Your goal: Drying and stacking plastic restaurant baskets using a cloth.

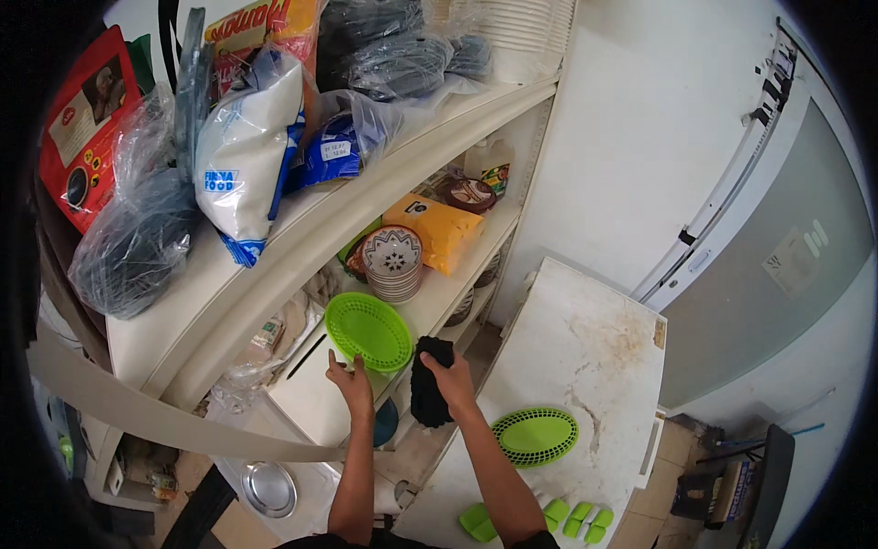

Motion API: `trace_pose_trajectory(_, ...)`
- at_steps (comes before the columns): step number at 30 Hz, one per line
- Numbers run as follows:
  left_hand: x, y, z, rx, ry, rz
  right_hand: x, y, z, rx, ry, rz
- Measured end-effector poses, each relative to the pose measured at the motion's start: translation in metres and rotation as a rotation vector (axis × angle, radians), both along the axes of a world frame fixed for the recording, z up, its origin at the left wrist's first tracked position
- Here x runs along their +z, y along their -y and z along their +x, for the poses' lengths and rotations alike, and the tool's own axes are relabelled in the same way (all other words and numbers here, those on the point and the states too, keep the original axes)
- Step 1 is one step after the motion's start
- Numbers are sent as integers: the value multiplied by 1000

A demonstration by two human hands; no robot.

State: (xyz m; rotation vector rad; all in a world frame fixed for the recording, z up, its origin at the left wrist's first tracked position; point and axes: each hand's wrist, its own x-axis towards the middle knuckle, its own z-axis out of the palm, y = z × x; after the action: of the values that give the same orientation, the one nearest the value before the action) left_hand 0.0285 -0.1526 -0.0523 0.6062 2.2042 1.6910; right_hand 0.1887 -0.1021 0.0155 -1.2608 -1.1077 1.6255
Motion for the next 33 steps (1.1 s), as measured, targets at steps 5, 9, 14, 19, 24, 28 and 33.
trace_pose_trajectory(5, 3, -1, 7, -44, -33, 73, -4, 21, 24, -121, -106, -58)
trace_pose_trajectory(9, 31, 9, 50, 58, -19, 225, -4, 52, 67, -355, -301, -66)
trace_pose_trajectory(14, 8, 48, 107, -701, -36, 167, 1, 107, 122, -723, -421, -66)
trace_pose_trajectory(19, -38, 51, 170, -1198, -173, 45, -9, 157, 167, -1189, -131, 118)
trace_pose_trajectory(24, -71, 31, 197, -1264, -251, -36, -28, 178, 215, -1020, -165, -158)
trace_pose_trajectory(28, -61, 28, 203, -1281, -222, -10, -32, 181, 205, -850, -293, -308)
trace_pose_trajectory(33, -39, 31, 195, -1203, -447, 52, -58, 185, 195, -832, -350, -228)
